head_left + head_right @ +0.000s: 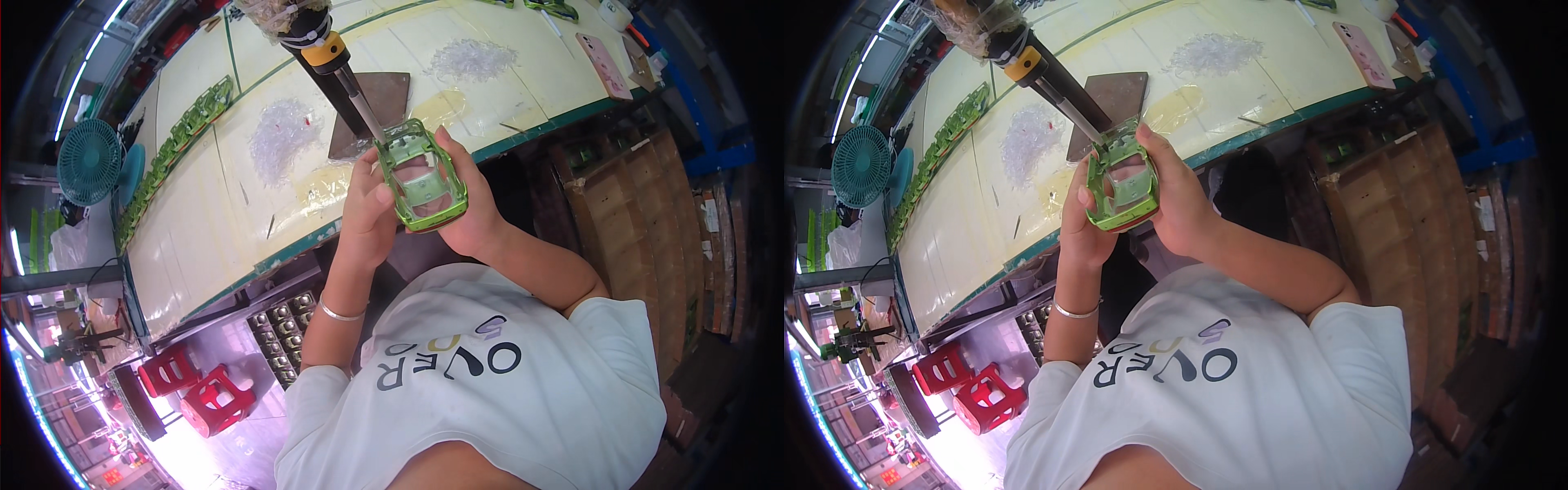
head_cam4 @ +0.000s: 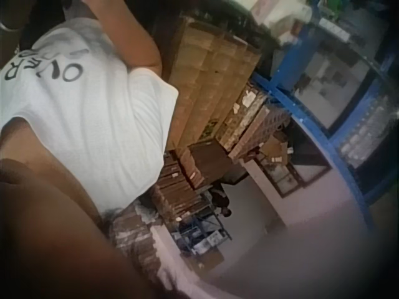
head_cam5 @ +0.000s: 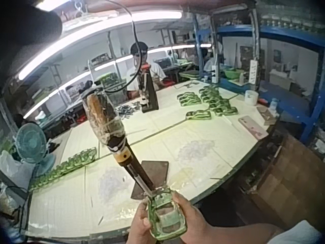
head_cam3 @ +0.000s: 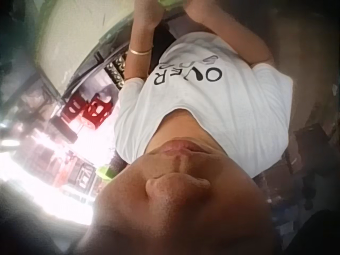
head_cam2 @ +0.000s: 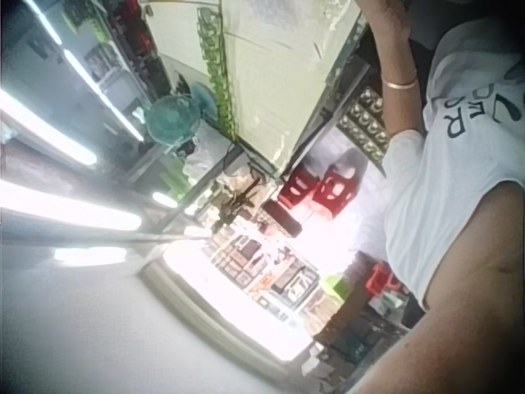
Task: The person assembles small green plastic frames by inserting black rectangular inserts into them. They pick up frames from the table, insert the pieces by hand, and place the assembled units back on the table in a row.
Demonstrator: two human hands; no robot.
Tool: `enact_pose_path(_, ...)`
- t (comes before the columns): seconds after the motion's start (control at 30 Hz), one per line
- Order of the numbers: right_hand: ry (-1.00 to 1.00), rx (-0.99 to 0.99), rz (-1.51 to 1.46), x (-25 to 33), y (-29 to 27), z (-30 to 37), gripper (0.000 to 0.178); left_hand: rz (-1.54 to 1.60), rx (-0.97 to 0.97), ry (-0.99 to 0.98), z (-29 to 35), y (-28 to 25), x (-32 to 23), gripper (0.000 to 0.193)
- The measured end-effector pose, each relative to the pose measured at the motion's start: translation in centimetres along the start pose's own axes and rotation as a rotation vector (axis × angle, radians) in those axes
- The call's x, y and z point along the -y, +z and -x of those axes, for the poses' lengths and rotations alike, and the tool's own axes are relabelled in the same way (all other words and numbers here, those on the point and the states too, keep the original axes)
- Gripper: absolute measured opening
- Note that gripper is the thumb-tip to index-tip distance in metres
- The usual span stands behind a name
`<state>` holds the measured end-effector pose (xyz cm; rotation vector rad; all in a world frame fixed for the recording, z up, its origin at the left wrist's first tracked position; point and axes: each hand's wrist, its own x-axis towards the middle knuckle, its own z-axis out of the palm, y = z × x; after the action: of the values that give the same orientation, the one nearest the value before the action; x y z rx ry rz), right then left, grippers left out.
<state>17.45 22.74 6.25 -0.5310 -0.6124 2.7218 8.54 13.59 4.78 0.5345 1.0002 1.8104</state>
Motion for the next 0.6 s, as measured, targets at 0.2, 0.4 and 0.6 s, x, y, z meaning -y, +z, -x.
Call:
enact_pose_path(0.2, -0.023, 0.096, -0.062, -0.6, -1.9, -1.4, 0.028, -0.095, -0.009, 0.053, 0.0, -0.5, 0.8, 0.096)
enact_pose_path(0.4, 0.19, 0.176, -0.106, 0.4, -2.7, -2.0, 0.03, -0.132, -0.057, 0.127, 1.1, 0.0, 1.1, 0.097)
enact_pose_path(0.6, 0.347, 0.464, -0.223, 0.9, -3.7, -3.3, 0.048, -0.23, 0.041, 0.226, 2.0, -1.1, 1.8, 0.095)
